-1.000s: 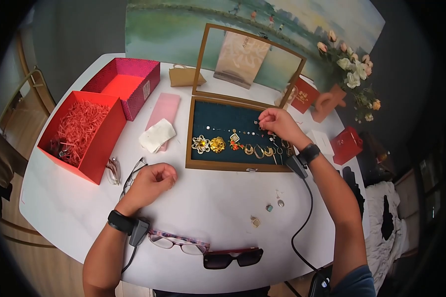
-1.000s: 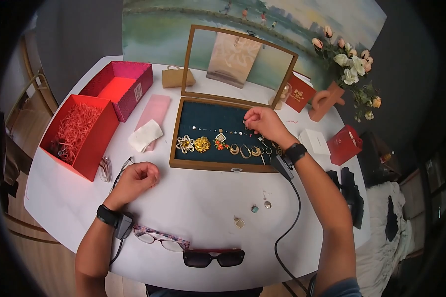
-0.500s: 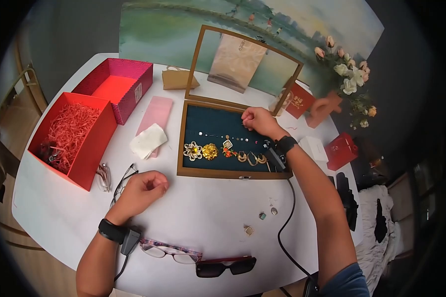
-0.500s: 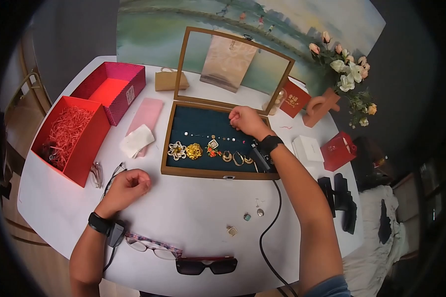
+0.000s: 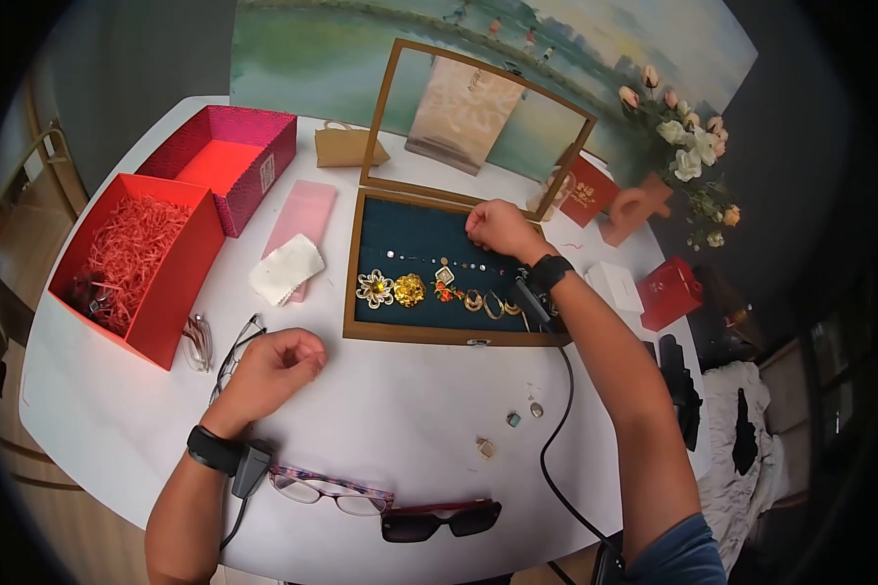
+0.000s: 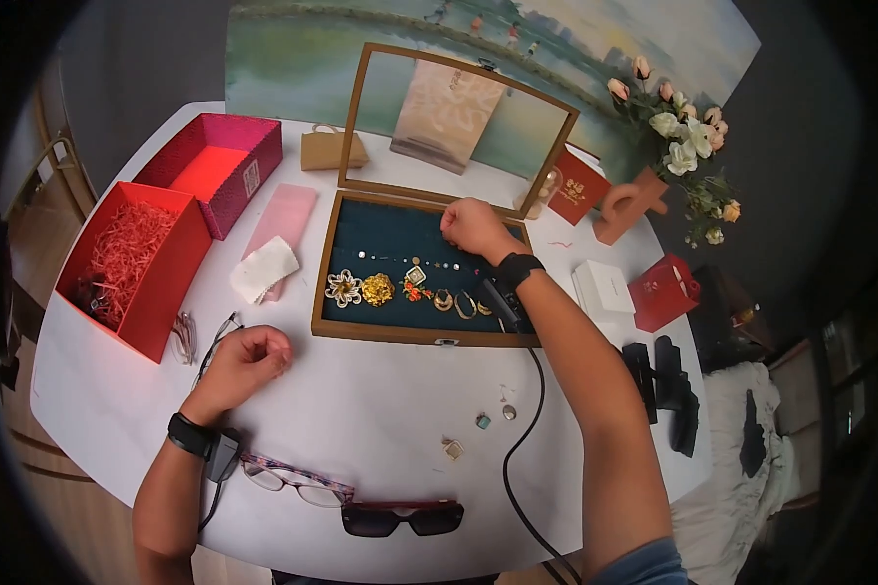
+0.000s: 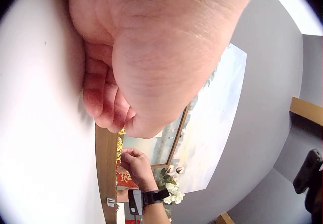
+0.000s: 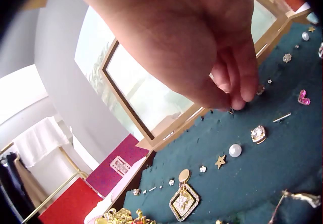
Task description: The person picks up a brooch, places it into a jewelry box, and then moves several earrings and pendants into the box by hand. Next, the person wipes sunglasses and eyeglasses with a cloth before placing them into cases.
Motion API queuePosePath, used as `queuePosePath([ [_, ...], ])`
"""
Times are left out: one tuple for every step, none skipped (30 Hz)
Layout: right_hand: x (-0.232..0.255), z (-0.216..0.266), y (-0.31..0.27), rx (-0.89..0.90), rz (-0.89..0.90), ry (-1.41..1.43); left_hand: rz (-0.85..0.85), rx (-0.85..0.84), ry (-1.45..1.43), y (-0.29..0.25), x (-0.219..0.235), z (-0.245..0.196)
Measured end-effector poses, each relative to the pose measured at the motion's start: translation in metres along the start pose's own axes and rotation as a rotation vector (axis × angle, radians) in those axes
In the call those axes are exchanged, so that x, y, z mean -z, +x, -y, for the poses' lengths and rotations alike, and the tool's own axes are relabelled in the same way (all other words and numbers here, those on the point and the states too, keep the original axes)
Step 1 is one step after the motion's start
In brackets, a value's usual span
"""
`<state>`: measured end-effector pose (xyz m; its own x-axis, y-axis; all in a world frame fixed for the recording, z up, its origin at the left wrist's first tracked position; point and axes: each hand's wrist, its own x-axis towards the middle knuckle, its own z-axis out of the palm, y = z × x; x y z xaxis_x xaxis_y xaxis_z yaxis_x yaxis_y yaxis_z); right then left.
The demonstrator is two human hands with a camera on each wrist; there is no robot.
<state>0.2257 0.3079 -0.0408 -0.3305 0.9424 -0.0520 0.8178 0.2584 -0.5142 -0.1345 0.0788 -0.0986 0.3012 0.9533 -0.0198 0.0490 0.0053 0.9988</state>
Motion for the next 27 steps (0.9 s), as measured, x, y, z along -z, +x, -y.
queuePosePath([
  [-0.002,0.000,0.002,0.008,-0.015,-0.018,-0.006,-0.001,-0.003,0.000,0.000,0.000],
  [-0.004,0.000,0.002,0.007,-0.015,-0.019,-0.005,-0.001,-0.003,0.000,0.000,0.001],
  [-0.004,0.002,0.002,-0.006,-0.025,-0.059,-0.002,-0.002,-0.004,0.001,0.001,0.002],
  [-0.005,0.005,0.002,-0.019,-0.035,-0.100,0.000,-0.002,-0.005,0.001,0.001,0.003],
  [-0.005,0.008,0.002,-0.018,-0.035,-0.099,-0.001,-0.002,-0.004,0.001,0.002,0.003],
  [-0.006,0.009,0.002,-0.015,-0.031,-0.120,-0.002,0.002,0.004,0.001,0.002,0.004],
  [-0.006,0.010,0.001,-0.011,-0.026,-0.141,-0.004,0.005,0.012,0.001,0.002,0.004],
  [-0.006,0.011,0.001,-0.011,-0.026,-0.140,-0.005,0.006,0.012,0.001,0.002,0.005],
  [-0.005,0.012,0.001,-0.028,0.015,-0.145,-0.002,-0.007,0.012,0.001,0.002,0.005],
  [-0.005,0.013,0.001,-0.044,0.055,-0.149,0.000,-0.020,0.014,0.001,0.002,0.004],
  [-0.004,0.013,0.003,-0.038,0.054,-0.146,-0.004,-0.020,0.018,0.001,0.002,0.003],
  [-0.004,0.011,0.006,-0.087,0.093,-0.096,-0.004,-0.019,0.015,0.000,0.001,0.002],
  [-0.004,0.009,0.008,-0.136,0.134,-0.044,-0.004,-0.016,0.012,0.000,0.001,0.001],
  [-0.003,0.006,0.008,-0.131,0.133,-0.041,-0.006,-0.016,0.017,0.000,0.001,0.001],
  [-0.001,0.007,0.007,-0.129,0.155,-0.045,0.000,-0.016,0.000,0.000,0.001,0.001],
  [0.001,0.009,0.006,-0.127,0.176,-0.050,0.007,-0.018,-0.016,0.000,0.001,0.001],
  [0.003,0.011,0.004,-0.123,0.174,-0.048,0.005,-0.020,-0.012,0.001,0.001,0.002],
  [0.003,0.012,0.002,-0.134,0.182,-0.019,0.011,-0.012,-0.013,0.001,0.001,0.003],
  [0.003,0.014,0.000,-0.144,0.191,0.010,0.017,-0.005,-0.013,0.001,0.002,0.004],
  [0.003,0.015,-0.002,-0.140,0.189,0.011,0.015,-0.007,-0.011,0.001,0.002,0.004],
  [0.002,0.014,-0.003,-0.135,0.167,0.031,0.016,-0.006,-0.013,0.001,0.002,0.004],
  [0.001,0.014,-0.004,-0.129,0.145,0.052,0.017,-0.006,-0.015,0.001,0.002,0.004],
  [0.000,0.014,-0.004,-0.125,0.143,0.052,0.015,-0.009,-0.013,0.001,0.002,0.004],
  [-0.001,0.014,-0.005,-0.100,0.094,0.021,0.016,-0.005,-0.017,0.001,0.001,0.004],
  [-0.002,0.014,-0.006,-0.075,0.045,-0.010,0.018,0.000,-0.022,0.001,0.001,0.004],
  [-0.002,0.014,-0.006,-0.074,0.044,-0.010,0.017,-0.002,-0.021,0.001,0.001,0.004],
  [-0.001,0.013,-0.005,-0.030,0.010,-0.048,0.019,-0.004,-0.013,0.001,0.002,0.003],
])
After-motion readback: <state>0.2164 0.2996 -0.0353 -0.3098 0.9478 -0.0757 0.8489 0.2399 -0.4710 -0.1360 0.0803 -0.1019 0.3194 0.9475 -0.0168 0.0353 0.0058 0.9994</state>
